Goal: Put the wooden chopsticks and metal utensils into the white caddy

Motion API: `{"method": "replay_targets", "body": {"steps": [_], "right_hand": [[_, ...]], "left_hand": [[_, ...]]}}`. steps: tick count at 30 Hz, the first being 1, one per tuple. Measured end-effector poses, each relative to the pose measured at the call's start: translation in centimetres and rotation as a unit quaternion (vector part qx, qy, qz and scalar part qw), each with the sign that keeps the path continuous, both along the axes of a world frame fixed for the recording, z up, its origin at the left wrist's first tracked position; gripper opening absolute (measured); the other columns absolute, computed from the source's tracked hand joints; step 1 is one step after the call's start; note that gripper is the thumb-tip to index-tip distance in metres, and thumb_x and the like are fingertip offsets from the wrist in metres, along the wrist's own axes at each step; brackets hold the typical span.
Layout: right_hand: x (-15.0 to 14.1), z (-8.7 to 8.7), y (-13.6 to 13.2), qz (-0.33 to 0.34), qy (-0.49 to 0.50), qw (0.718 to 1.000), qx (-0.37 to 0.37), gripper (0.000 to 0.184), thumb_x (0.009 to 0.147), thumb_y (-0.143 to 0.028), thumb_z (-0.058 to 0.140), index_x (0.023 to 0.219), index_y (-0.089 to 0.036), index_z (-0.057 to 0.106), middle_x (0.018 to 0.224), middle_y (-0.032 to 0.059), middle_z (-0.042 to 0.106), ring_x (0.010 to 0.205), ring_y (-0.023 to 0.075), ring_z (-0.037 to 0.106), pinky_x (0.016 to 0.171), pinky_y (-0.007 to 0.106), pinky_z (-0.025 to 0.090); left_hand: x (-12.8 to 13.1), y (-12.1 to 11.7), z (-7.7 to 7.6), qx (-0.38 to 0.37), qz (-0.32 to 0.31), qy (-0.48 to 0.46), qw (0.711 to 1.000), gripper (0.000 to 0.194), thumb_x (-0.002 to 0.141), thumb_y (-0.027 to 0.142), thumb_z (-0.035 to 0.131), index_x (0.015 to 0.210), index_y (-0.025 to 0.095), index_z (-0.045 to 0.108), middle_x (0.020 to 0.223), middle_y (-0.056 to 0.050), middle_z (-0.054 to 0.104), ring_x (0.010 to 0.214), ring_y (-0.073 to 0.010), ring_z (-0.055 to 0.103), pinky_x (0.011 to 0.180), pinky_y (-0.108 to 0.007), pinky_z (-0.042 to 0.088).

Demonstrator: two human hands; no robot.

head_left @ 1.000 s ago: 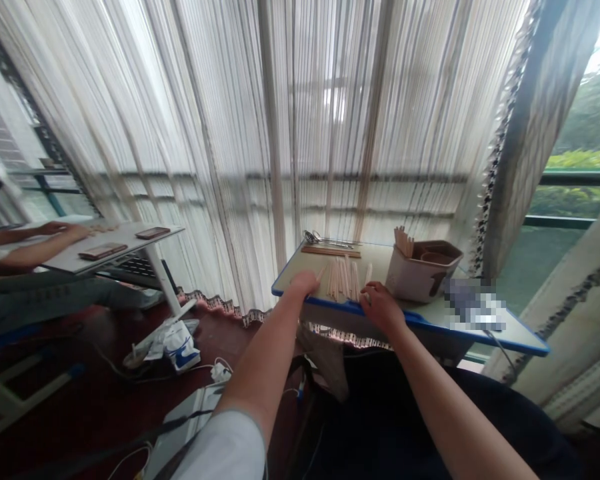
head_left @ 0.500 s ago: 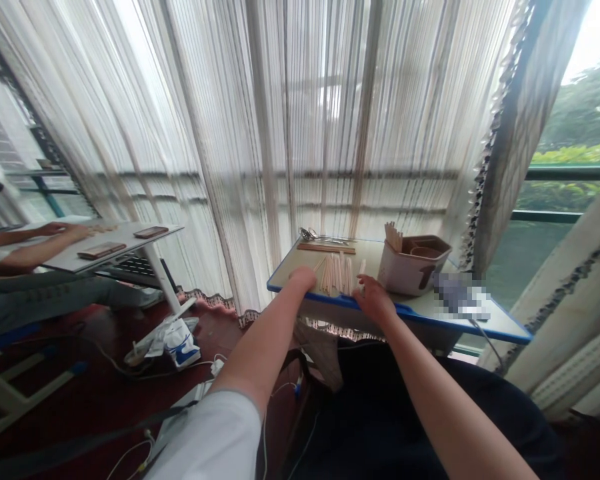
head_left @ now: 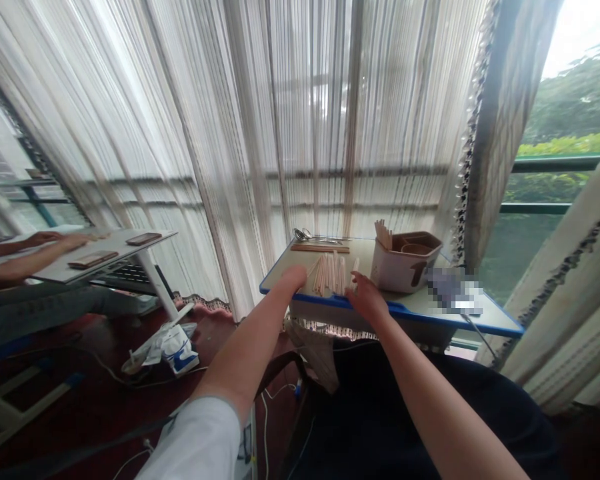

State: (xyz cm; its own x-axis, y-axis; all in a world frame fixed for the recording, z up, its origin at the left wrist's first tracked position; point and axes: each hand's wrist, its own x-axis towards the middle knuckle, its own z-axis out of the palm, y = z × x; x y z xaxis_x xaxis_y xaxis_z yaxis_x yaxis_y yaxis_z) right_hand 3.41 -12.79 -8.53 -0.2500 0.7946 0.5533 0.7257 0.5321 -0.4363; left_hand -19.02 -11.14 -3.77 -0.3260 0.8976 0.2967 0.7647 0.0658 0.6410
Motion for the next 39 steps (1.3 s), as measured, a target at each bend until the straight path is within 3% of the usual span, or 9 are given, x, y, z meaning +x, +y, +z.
{"method": "replay_targets", "body": {"steps": [4, 8, 13, 20, 24, 29, 32, 36, 39], "right_hand": [[0.4, 0.6, 0.4, 0.036, 0.017, 0.999, -0.013, 0.036, 0.086, -0.036, 0.042, 0.111, -0.014, 0.057, 0.106, 0.0125, 0.060, 0.102, 0.0216, 0.054, 0.091, 0.035, 0.039], [1.2, 2.4, 0.9, 0.101, 0.064, 0.992, -0.049, 0.035, 0.087, -0.040, 0.039, 0.083, -0.016, 0.064, 0.086, 0.0077, 0.064, 0.085, 0.0188, 0.058, 0.080, 0.031, 0.043], [2.4, 5.5, 0.7, 0.144, 0.150, 0.952, -0.223, 0.035, 0.083, -0.044, 0.045, 0.080, -0.015, 0.063, 0.077, 0.0053, 0.066, 0.062, 0.0141, 0.059, 0.056, 0.025, 0.044], [5.0, 8.1, 0.2, 0.189, 0.199, 0.929, -0.246, 0.035, 0.082, -0.046, 0.051, 0.089, -0.015, 0.063, 0.078, 0.0064, 0.066, 0.061, 0.0125, 0.060, 0.055, 0.023, 0.047], [5.3, 8.8, 0.5, 0.169, 0.283, 0.929, -0.166, 0.036, 0.081, -0.044, 0.053, 0.105, -0.017, 0.057, 0.083, 0.0054, 0.065, 0.065, 0.0134, 0.062, 0.054, 0.024, 0.047], [7.4, 12.4, 0.1, 0.156, 0.324, 0.933, 0.007, 0.026, 0.083, -0.041, 0.052, 0.082, -0.018, 0.062, 0.068, 0.0017, 0.062, 0.062, 0.0125, 0.059, 0.058, 0.024, 0.046], [9.7, 15.0, 0.3, 0.093, 0.368, 0.917, 0.124, 0.025, 0.085, -0.039, 0.050, 0.079, -0.018, 0.061, 0.063, -0.0005, 0.059, 0.058, 0.0110, 0.055, 0.056, 0.023, 0.044], [11.9, 16.1, 2.9, -0.053, 0.407, 0.874, 0.258, 0.024, 0.087, -0.039, 0.048, 0.078, -0.018, 0.058, 0.065, -0.0009, 0.058, 0.057, 0.0106, 0.053, 0.057, 0.024, 0.042], [12.2, 15.2, 6.0, -0.129, 0.333, 0.900, 0.250, 0.029, 0.086, -0.040, 0.047, 0.072, -0.018, 0.059, 0.063, 0.0004, 0.058, 0.057, 0.0114, 0.052, 0.058, 0.024, 0.040]], "left_hand": [[0.1, -1.0, 0.2, -0.049, 0.015, 0.046, 0.998, 0.010, 0.077, 0.018, 0.055, 0.073, 0.010, 0.061, 0.085, -0.020, 0.067, 0.094, -0.0282, 0.062, 0.086, -0.037, 0.044], [1.2, -2.1, 0.7, -0.011, 0.039, 0.068, 0.997, 0.014, 0.081, 0.017, 0.046, 0.087, 0.016, 0.059, 0.090, -0.014, 0.068, 0.092, -0.0251, 0.064, 0.081, -0.034, 0.046], [1.9, -2.6, 0.3, 0.069, -0.077, -0.069, 0.992, 0.013, 0.086, 0.022, 0.040, 0.092, 0.019, 0.051, 0.084, -0.004, 0.068, 0.066, -0.0135, 0.066, 0.062, -0.024, 0.048], [3.8, -2.2, -2.1, 0.132, -0.183, -0.172, 0.959, 0.010, 0.085, 0.030, 0.042, 0.088, 0.021, 0.046, 0.084, -0.002, 0.068, 0.080, -0.0144, 0.065, 0.070, -0.028, 0.050], [7.3, -1.6, -2.0, 0.156, -0.258, -0.149, 0.942, 0.014, 0.086, 0.031, 0.043, 0.090, 0.019, 0.048, 0.085, -0.003, 0.067, 0.082, -0.0150, 0.063, 0.079, -0.032, 0.048], [11.8, 0.1, -1.0, 0.247, -0.281, -0.131, 0.918, 0.021, 0.086, 0.033, 0.049, 0.100, 0.018, 0.050, 0.100, -0.007, 0.063, 0.094, -0.0167, 0.060, 0.085, -0.034, 0.046], [14.8, 2.1, -0.8, 0.306, -0.242, -0.150, 0.908, 0.055, 0.071, 0.037, 0.068, 0.117, 0.019, 0.043, 0.119, -0.011, 0.054, 0.108, -0.0211, 0.054, 0.088, -0.036, 0.045], [18.4, 4.9, -0.9, 0.223, -0.291, -0.240, 0.899, 0.073, 0.063, 0.039, 0.075, 0.124, 0.021, 0.039, 0.121, -0.012, 0.054, 0.105, -0.0230, 0.055, 0.085, -0.037, 0.047], [19.2, 6.6, -0.8, 0.150, -0.358, -0.308, 0.869, 0.059, 0.071, 0.038, 0.069, 0.122, 0.021, 0.044, 0.117, -0.009, 0.057, 0.103, -0.0221, 0.056, 0.084, -0.036, 0.047]]}}
